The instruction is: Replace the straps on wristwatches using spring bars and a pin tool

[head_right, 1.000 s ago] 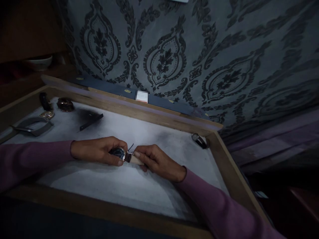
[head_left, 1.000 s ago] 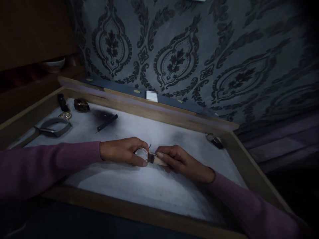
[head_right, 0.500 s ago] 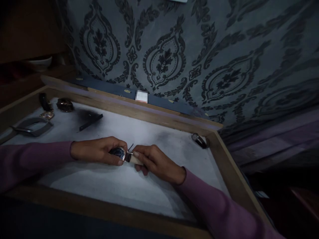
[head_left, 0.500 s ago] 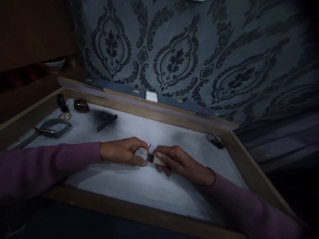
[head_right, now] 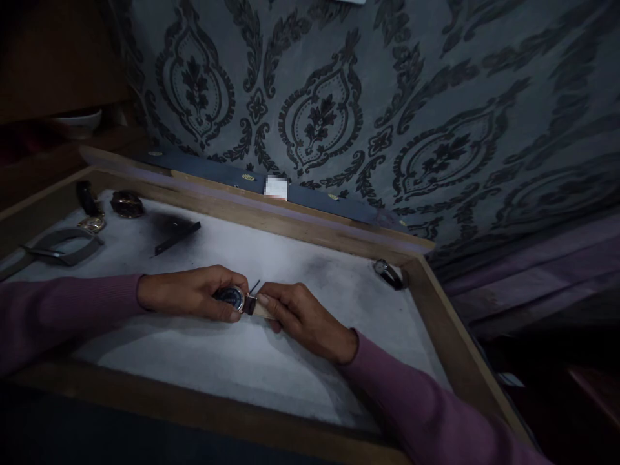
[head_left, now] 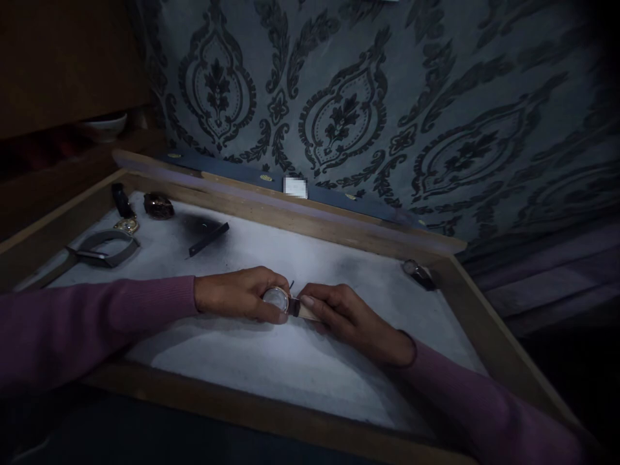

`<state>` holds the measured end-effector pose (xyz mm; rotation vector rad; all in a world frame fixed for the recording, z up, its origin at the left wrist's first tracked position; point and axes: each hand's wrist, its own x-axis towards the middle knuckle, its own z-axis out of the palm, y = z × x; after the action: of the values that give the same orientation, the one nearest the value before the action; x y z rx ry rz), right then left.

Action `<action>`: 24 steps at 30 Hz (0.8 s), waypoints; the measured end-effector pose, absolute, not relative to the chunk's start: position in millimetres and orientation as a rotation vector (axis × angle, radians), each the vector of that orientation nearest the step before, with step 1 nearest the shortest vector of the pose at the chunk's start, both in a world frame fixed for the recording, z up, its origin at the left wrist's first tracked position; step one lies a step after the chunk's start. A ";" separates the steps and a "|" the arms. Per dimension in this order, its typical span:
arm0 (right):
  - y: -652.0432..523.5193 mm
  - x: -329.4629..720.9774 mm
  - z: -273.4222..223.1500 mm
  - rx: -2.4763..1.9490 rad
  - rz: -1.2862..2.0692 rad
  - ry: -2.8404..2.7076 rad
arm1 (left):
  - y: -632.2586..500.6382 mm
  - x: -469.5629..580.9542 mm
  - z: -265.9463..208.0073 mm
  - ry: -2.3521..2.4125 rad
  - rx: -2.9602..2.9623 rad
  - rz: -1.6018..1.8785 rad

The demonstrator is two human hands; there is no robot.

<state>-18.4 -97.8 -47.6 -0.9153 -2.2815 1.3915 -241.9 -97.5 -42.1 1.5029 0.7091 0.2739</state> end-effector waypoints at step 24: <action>-95.9 -16.2 -49.4 -0.922 1.427 -2.267 | -97.5 -242.3 -43.1 0.710 1.456 0.282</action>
<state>-16.2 -95.9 -49.4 -0.9224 -2.2668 1.4272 -242.3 -97.5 -43.1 1.4559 0.7103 0.2821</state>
